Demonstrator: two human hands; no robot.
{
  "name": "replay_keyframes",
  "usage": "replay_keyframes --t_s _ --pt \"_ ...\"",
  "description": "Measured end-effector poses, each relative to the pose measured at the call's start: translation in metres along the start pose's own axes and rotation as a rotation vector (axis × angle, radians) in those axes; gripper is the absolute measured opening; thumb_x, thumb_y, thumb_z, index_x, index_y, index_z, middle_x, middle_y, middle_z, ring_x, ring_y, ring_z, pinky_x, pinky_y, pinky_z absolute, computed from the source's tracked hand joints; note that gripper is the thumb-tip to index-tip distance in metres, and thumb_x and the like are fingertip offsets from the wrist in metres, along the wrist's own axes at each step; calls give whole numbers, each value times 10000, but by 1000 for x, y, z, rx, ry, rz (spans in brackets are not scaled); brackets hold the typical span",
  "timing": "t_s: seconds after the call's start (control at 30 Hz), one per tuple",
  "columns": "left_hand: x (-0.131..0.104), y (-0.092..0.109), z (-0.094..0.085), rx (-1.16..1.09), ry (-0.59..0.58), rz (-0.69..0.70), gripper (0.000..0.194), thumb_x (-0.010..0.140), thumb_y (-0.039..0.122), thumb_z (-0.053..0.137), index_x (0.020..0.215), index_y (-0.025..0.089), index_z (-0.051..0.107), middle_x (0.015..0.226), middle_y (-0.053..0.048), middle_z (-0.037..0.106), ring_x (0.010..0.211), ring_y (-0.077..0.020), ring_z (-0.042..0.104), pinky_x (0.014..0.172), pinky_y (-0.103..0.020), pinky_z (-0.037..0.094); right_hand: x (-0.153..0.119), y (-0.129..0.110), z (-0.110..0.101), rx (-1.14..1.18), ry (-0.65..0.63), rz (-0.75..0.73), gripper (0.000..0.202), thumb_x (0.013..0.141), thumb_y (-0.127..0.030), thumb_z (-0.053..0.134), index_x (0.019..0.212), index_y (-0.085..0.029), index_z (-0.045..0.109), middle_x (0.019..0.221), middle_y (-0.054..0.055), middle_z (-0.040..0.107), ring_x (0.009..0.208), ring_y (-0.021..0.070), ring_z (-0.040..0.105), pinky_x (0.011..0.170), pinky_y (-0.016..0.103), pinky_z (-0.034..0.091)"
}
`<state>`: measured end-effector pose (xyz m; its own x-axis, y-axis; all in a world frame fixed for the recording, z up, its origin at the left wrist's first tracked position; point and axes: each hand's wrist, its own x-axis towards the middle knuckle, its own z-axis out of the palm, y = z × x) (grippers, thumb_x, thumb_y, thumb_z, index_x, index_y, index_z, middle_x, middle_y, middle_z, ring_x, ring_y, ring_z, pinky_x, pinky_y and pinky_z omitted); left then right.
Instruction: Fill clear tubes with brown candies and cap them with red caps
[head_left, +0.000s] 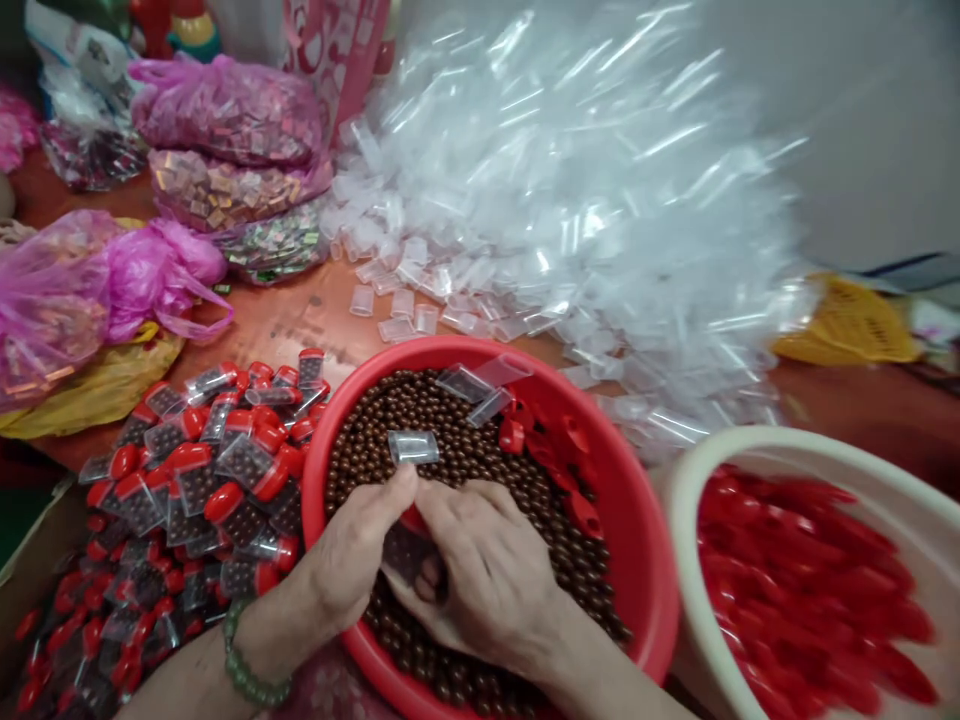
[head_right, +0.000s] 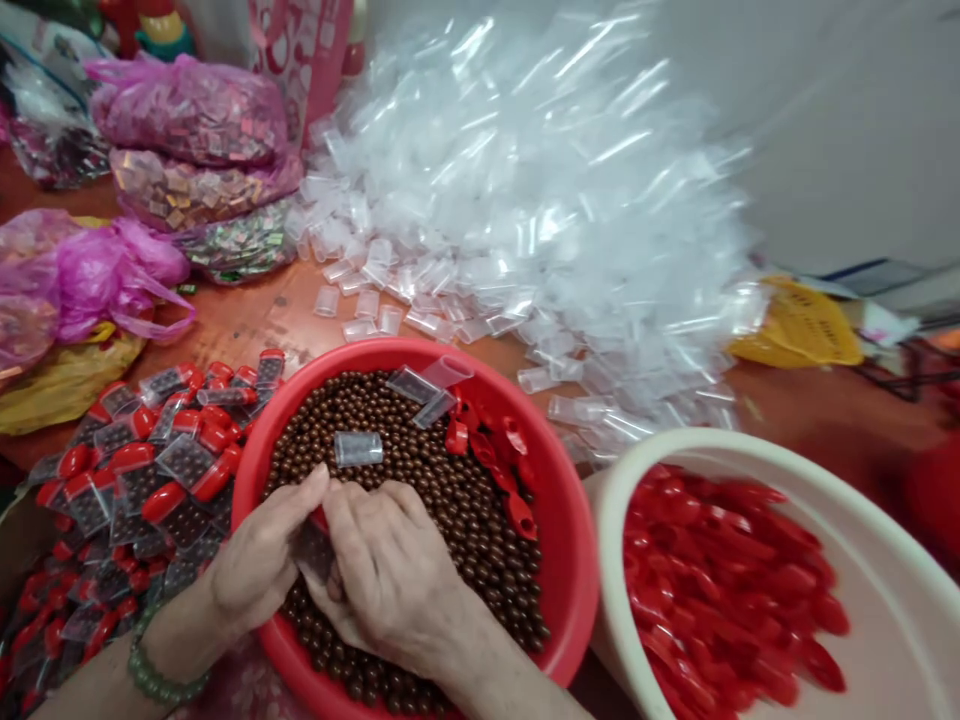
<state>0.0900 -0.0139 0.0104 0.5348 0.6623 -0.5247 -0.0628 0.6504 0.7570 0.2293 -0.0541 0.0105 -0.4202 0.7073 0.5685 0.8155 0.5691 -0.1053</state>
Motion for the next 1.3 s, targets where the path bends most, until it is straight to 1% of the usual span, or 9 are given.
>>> replay_keyframes --t_s 0.13,0.27,0.43,0.53,0.67,0.73,0.87,1.07,1.3 --pt "-9 -23 -17 417 285 326 353 869 460 538 1016 189 709 1097 -92 730 1072 -250 647 976 -403 533 7 -6 -3 -64 -6 -44 379 850 -223 547 1135 25 580 966 219 740 897 286 684 799 441 502" --pt "-26 -30 -36 771 357 605 286 901 312 460 1017 228 709 980 -70 760 919 -241 691 854 -389 593 18 -14 -13 -42 31 -103 270 893 -133 449 1090 -31 602 965 171 760 870 242 689 789 391 490" --pt "-51 14 -47 984 214 571 295 926 347 476 723 232 657 750 -32 713 713 -207 661 677 -322 561 19 2 -22 147 -151 48 256 987 -225 437 1166 -107 577 1043 125 749 871 212 684 776 378 523" --pt "-57 43 -59 1070 462 559 371 990 329 349 805 210 648 785 -38 698 736 -196 652 738 -337 539 3 36 -25 96 -186 283 287 968 -229 510 1227 -111 549 1087 152 723 985 244 680 843 403 550" --pt "-43 57 -73 1522 721 748 355 914 425 552 1099 135 644 1122 -159 681 1113 -349 603 1034 -548 431 -10 69 -23 105 -258 435 199 955 -206 529 1136 -154 594 1051 114 705 957 229 685 852 382 568" --pt "-29 55 -67 1582 665 853 414 904 399 587 1193 102 598 1267 -197 618 1251 -370 527 1091 -566 399 -3 70 -18 127 -352 387 194 947 -186 538 1126 -154 605 1068 108 695 965 222 674 866 372 561" --pt "-9 44 -35 1459 410 925 298 954 222 501 1225 116 562 1263 -152 637 1247 -258 559 1090 -445 470 24 62 0 41 -606 285 325 887 -109 586 1212 -127 585 1149 144 666 1021 247 647 895 394 532" --pt "5 20 -14 1514 253 809 342 967 136 389 1255 57 555 1269 -180 657 1228 -256 600 1042 -432 530 30 69 7 30 -735 195 159 862 -67 547 947 -161 642 877 62 658 802 176 645 765 276 509" --pt "9 12 -11 1869 168 632 407 969 166 395 1298 -16 552 1366 -256 580 1323 -365 516 1091 -503 456 6 77 1 -77 -786 215 290 754 63 428 803 -124 644 755 154 640 654 257 617 577 361 470"
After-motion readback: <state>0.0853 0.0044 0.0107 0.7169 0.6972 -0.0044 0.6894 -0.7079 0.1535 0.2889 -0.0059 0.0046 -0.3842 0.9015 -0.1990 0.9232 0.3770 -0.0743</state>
